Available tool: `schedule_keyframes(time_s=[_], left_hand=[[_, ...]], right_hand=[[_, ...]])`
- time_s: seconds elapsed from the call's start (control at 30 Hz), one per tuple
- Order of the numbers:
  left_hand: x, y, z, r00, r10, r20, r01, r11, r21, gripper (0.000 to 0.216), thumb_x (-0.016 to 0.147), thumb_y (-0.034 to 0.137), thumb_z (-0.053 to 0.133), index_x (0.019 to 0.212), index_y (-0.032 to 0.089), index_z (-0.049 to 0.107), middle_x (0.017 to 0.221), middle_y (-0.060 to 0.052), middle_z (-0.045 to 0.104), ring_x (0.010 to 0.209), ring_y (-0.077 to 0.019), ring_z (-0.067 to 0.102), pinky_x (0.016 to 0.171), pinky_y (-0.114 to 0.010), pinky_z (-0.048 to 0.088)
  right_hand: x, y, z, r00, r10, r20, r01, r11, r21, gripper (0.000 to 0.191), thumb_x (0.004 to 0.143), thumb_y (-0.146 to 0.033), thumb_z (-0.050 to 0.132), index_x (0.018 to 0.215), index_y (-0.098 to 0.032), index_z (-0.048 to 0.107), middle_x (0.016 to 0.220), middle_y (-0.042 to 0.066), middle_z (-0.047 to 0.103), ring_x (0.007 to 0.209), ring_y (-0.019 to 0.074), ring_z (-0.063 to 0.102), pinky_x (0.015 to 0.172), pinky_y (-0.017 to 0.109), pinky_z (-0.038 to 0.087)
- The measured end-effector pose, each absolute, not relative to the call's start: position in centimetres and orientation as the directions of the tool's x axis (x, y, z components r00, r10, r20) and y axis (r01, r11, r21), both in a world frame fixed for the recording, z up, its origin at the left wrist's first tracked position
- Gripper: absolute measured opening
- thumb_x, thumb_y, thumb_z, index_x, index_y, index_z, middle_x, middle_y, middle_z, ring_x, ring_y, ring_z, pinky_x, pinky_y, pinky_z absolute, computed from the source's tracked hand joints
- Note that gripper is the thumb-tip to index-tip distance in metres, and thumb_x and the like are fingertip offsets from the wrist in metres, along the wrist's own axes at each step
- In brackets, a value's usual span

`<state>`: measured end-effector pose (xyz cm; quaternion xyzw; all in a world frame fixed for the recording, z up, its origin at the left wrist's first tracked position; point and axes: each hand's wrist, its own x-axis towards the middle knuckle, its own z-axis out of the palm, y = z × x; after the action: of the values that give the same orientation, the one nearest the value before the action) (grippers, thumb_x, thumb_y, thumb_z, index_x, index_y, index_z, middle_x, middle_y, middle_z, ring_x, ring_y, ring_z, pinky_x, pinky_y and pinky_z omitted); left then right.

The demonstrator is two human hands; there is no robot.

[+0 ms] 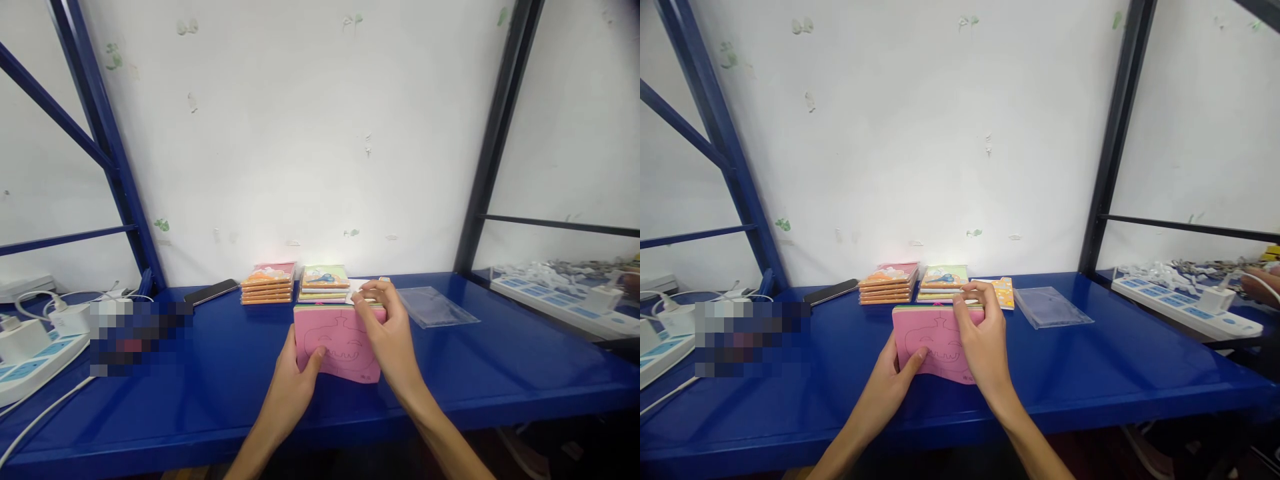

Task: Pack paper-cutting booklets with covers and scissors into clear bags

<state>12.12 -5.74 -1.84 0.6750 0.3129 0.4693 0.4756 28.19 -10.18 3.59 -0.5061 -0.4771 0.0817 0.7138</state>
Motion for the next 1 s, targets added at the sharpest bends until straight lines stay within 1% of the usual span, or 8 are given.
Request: schedule_keyframes(time_s=[0.17, 0.33, 0.5, 0.63, 0.73, 0.9, 1.0], left_hand=[[12.12, -5.84, -1.77, 0.354, 0.877, 0.325, -0.035, -0.335, 0.942, 0.054, 0.093, 0.043, 0.063, 0.14, 0.02, 0.051, 0.141, -0.013, 0.064, 0.129, -0.0285, 0.061, 0.11, -0.04, 0.044], [11.97, -5.88, -1.89, 0.336, 0.882, 0.332, -0.03, -0.342, 0.939, 0.049, 0.093, 0.04, 0.063, 0.135, 0.02, 0.05, 0.138, -0.013, 0.065, 0.129, -0.0284, 0.06, 0.109, -0.041, 0.045], [11.89, -5.7, -1.97, 0.338, 0.888, 0.31, -0.097, -0.295, 0.951, 0.054, 0.089, 0.041, 0.069, 0.136, 0.02, 0.05, 0.14, -0.013, 0.065, 0.127, -0.03, 0.062, 0.107, -0.042, 0.048], [11.89, -5.56, -2.31, 0.358, 0.884, 0.301, -0.105, -0.282, 0.953, 0.058, 0.09, 0.044, 0.068, 0.139, 0.016, 0.053, 0.135, -0.016, 0.069, 0.122, -0.0319, 0.066, 0.106, -0.043, 0.049], [11.89, -5.66, -2.37, 0.359, 0.886, 0.292, -0.093, -0.277, 0.956, 0.062, 0.09, 0.046, 0.068, 0.143, 0.017, 0.052, 0.133, -0.015, 0.07, 0.121, -0.0323, 0.067, 0.105, -0.043, 0.05], [11.97, -5.9, -2.12, 0.368, 0.877, 0.309, -0.077, -0.302, 0.95, 0.064, 0.093, 0.045, 0.065, 0.148, 0.02, 0.045, 0.138, -0.014, 0.067, 0.127, -0.0297, 0.063, 0.108, -0.042, 0.048], [12.02, -5.93, -2.01, 0.379, 0.87, 0.315, -0.087, -0.305, 0.948, 0.063, 0.093, 0.045, 0.065, 0.147, 0.02, 0.045, 0.137, -0.014, 0.067, 0.127, -0.0291, 0.064, 0.108, -0.042, 0.048]], right_hand=[[28.28, -10.22, 3.77, 0.525, 0.614, 0.59, 0.36, 0.468, -0.807, 0.015, 0.092, -0.037, 0.064, 0.101, -0.027, 0.059, 0.104, 0.002, 0.067, 0.106, 0.0245, 0.065, 0.092, 0.037, 0.043], [28.69, -10.24, 3.76, 0.501, 0.651, 0.571, 0.332, 0.465, -0.821, 0.017, 0.094, -0.042, 0.063, 0.102, -0.027, 0.058, 0.097, 0.001, 0.069, 0.097, 0.0234, 0.065, 0.083, 0.034, 0.044], [28.81, -10.4, 3.76, 0.471, 0.699, 0.538, 0.293, 0.452, -0.843, 0.02, 0.093, -0.042, 0.065, 0.106, -0.027, 0.058, 0.094, 0.001, 0.07, 0.093, 0.0226, 0.066, 0.075, 0.031, 0.043], [28.44, -10.39, 3.81, 0.469, 0.686, 0.556, 0.31, 0.462, -0.831, 0.021, 0.095, -0.044, 0.061, 0.104, -0.026, 0.058, 0.095, 0.002, 0.071, 0.093, 0.0226, 0.067, 0.073, 0.031, 0.043], [28.22, -10.35, 3.87, 0.481, 0.672, 0.563, 0.309, 0.471, -0.826, 0.021, 0.095, -0.045, 0.062, 0.103, -0.026, 0.058, 0.097, 0.003, 0.071, 0.093, 0.0225, 0.068, 0.073, 0.03, 0.044], [28.08, -10.41, 3.88, 0.499, 0.644, 0.58, 0.318, 0.487, -0.814, 0.019, 0.094, -0.042, 0.064, 0.101, -0.026, 0.058, 0.096, 0.001, 0.068, 0.094, 0.0217, 0.066, 0.072, 0.029, 0.045], [28.05, -10.43, 3.87, 0.497, 0.642, 0.584, 0.318, 0.491, -0.811, 0.018, 0.094, -0.041, 0.063, 0.1, -0.026, 0.058, 0.096, 0.001, 0.068, 0.093, 0.022, 0.066, 0.075, 0.031, 0.045]])
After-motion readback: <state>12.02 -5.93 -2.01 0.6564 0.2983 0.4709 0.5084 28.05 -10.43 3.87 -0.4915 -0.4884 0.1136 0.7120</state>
